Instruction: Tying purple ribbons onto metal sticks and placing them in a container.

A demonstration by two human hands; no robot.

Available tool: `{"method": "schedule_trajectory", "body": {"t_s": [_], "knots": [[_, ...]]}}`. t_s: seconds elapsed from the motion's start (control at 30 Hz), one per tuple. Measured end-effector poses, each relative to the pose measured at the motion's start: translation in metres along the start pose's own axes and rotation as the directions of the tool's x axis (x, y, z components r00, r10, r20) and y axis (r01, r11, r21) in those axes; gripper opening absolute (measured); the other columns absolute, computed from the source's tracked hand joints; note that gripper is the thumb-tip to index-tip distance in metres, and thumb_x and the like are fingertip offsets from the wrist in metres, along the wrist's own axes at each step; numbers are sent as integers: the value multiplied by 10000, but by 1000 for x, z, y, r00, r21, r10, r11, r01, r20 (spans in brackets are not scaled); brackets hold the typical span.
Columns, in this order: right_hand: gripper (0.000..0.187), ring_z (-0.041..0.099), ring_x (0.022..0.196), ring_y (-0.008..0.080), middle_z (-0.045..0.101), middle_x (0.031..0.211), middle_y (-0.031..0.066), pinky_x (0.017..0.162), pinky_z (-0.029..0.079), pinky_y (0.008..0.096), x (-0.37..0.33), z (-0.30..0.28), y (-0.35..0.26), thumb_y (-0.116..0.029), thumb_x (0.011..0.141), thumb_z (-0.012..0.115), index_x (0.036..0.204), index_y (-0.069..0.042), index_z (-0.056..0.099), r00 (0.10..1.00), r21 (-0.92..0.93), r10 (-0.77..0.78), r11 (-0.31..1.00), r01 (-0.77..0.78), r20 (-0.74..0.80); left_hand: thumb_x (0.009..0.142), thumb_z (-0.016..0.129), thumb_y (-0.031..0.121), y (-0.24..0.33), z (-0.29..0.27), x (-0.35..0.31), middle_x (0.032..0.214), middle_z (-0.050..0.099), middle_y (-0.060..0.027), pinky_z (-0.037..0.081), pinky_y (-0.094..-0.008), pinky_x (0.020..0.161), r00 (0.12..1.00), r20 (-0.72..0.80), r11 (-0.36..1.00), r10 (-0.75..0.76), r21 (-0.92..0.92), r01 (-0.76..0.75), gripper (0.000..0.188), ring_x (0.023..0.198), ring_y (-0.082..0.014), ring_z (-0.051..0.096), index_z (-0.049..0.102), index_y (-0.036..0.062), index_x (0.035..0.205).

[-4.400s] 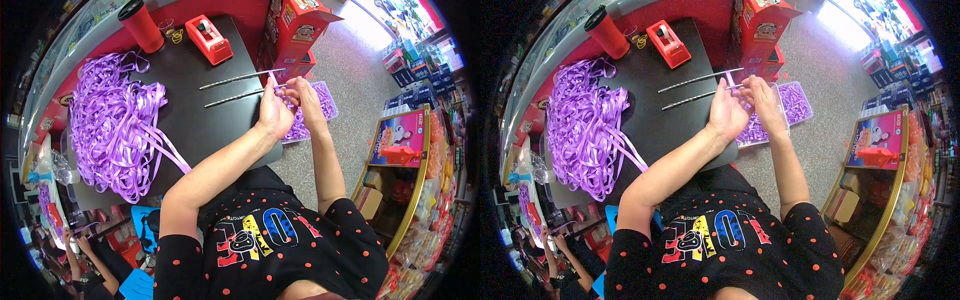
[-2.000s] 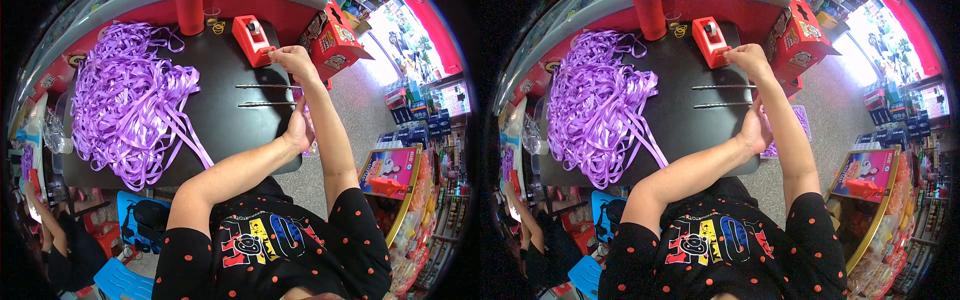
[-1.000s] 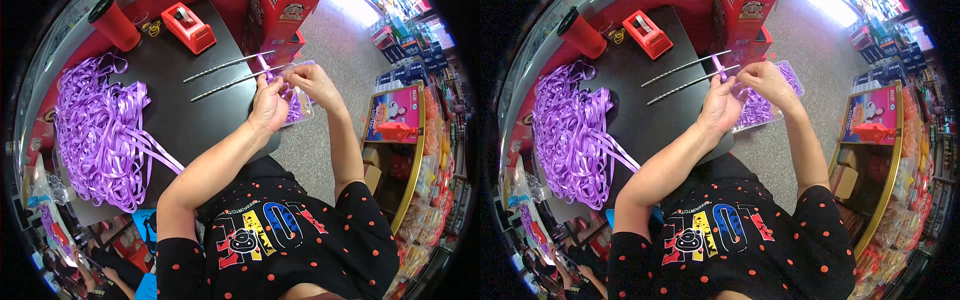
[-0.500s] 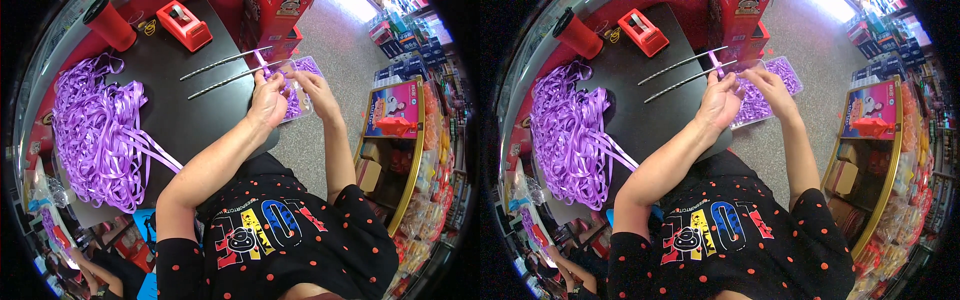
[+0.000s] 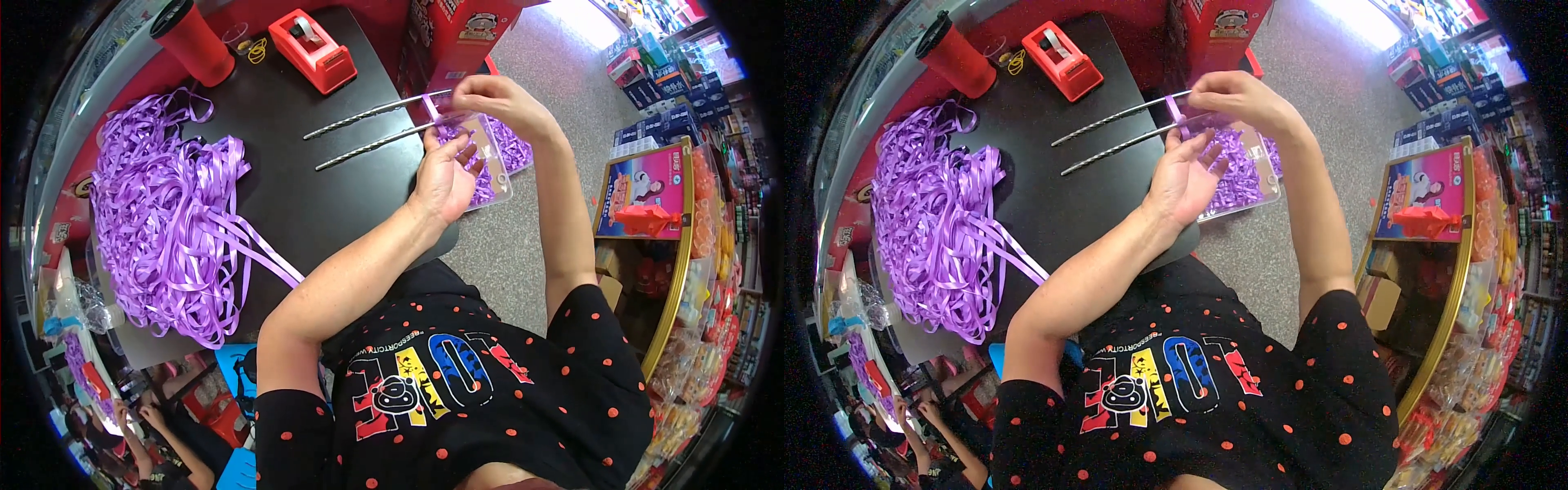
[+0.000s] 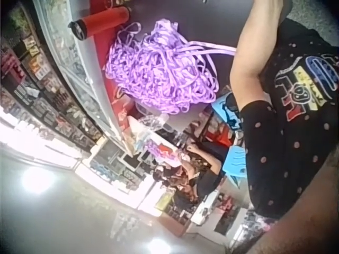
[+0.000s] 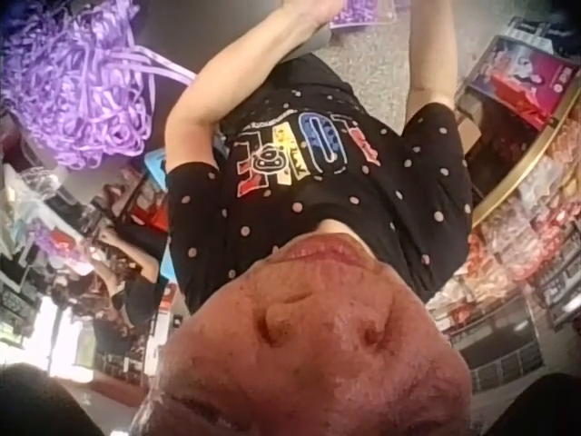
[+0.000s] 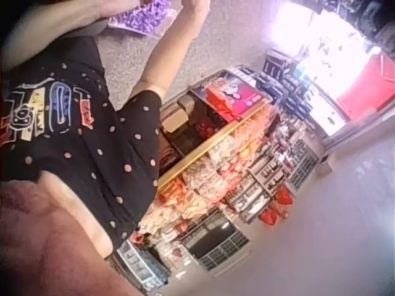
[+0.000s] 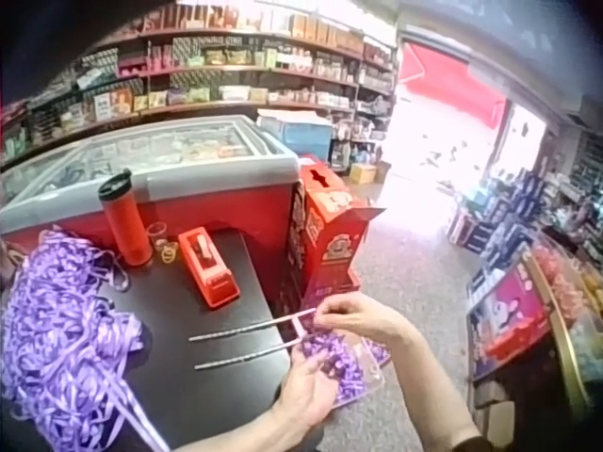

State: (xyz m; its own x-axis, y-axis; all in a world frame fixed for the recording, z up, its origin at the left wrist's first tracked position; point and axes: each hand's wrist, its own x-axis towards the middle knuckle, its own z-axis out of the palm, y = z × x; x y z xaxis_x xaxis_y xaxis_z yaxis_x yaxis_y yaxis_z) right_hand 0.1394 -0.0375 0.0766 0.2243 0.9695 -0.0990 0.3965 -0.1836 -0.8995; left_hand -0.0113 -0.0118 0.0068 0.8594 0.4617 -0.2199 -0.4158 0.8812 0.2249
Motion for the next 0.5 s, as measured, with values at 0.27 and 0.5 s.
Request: {"method": "schedule_trajectory", "body": {"t_s": [0.27,0.5], "knots": [[296,525,777,60,600,787,-14,722,434,235,44,3,1,-302,876,616,889,-6,624,944,-274,194,954,-119,265,861,542,79,-1,-1,0,1141,462,15,337,-388,869,1000,12,1000,-29,8,29,477,1018,-164,439,342,292,1238],[350,563,685,121,632,719,59,636,444,286,47,4,14,-344,822,617,897,-6,671,970,-382,155,921,-75,185,891,518,77,-2,-1,0,1156,488,-26,377,-388,897,999,-28,999,-28,14,29,437,1038,-181,467,353,235,1264]]}}
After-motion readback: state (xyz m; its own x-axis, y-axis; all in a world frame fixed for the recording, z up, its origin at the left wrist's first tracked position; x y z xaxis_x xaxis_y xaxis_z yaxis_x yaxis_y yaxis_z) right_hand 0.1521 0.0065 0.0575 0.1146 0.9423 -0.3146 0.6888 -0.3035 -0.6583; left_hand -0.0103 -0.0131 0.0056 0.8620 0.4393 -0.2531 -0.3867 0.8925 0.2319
